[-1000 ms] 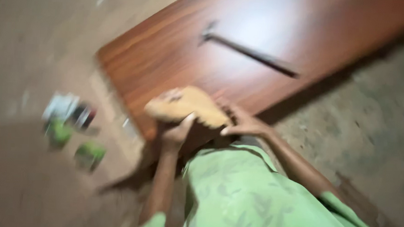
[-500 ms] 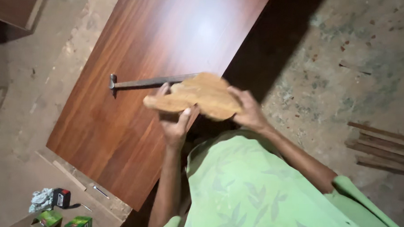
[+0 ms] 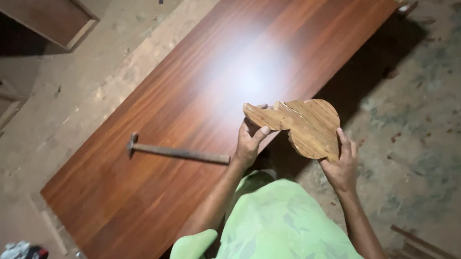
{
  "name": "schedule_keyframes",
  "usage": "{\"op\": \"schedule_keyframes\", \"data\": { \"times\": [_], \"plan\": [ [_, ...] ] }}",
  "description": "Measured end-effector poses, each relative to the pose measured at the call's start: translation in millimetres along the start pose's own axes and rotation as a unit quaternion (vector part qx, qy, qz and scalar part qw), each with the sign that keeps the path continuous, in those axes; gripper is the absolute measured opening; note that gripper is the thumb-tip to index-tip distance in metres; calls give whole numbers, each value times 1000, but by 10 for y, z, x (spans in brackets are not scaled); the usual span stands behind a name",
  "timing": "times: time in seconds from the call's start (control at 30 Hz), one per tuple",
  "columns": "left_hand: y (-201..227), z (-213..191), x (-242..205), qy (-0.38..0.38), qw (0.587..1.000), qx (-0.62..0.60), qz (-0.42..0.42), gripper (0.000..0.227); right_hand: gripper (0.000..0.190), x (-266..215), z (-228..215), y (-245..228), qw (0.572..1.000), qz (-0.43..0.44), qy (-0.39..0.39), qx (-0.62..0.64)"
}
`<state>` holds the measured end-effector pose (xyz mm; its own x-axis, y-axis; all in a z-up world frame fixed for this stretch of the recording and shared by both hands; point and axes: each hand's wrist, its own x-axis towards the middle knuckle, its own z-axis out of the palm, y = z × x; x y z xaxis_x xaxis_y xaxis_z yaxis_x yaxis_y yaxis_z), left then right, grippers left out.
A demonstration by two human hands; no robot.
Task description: The person hammers a nail into a carved wooden piece, applies white glue to its back, and then hammers it onto a larger wooden board. They also use a small wooden stick and a pen to mark positions on the board.
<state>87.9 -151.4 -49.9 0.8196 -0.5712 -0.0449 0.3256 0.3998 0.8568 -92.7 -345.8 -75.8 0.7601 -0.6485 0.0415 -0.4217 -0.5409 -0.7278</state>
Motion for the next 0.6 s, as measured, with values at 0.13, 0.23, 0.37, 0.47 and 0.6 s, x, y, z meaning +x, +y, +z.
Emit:
{"op": "schedule_keyframes", "data": {
  "times": [0.13,0.23,0.37,0.47,0.6],
  "plan": [
    [-101,-8,645,66,996,55,-11,48,92,709,-106,87,998,-38,-24,-42],
    [-47,-89,1106,102,993,53,2,41,90,1229,-105,60,995,30,-43,-88],
    [-69,-275,1361,206,952,223,37,30,90,1627,-31,118,990,-64,-34,-124],
    [-255,-444,1556,244,945,214,41,17,89,2069,52,225,978,-125,-43,-161],
    [-575,-506,1653,305,929,207,30,15,84,2544,65,356,984,-129,-90,-83]
  ]
}}
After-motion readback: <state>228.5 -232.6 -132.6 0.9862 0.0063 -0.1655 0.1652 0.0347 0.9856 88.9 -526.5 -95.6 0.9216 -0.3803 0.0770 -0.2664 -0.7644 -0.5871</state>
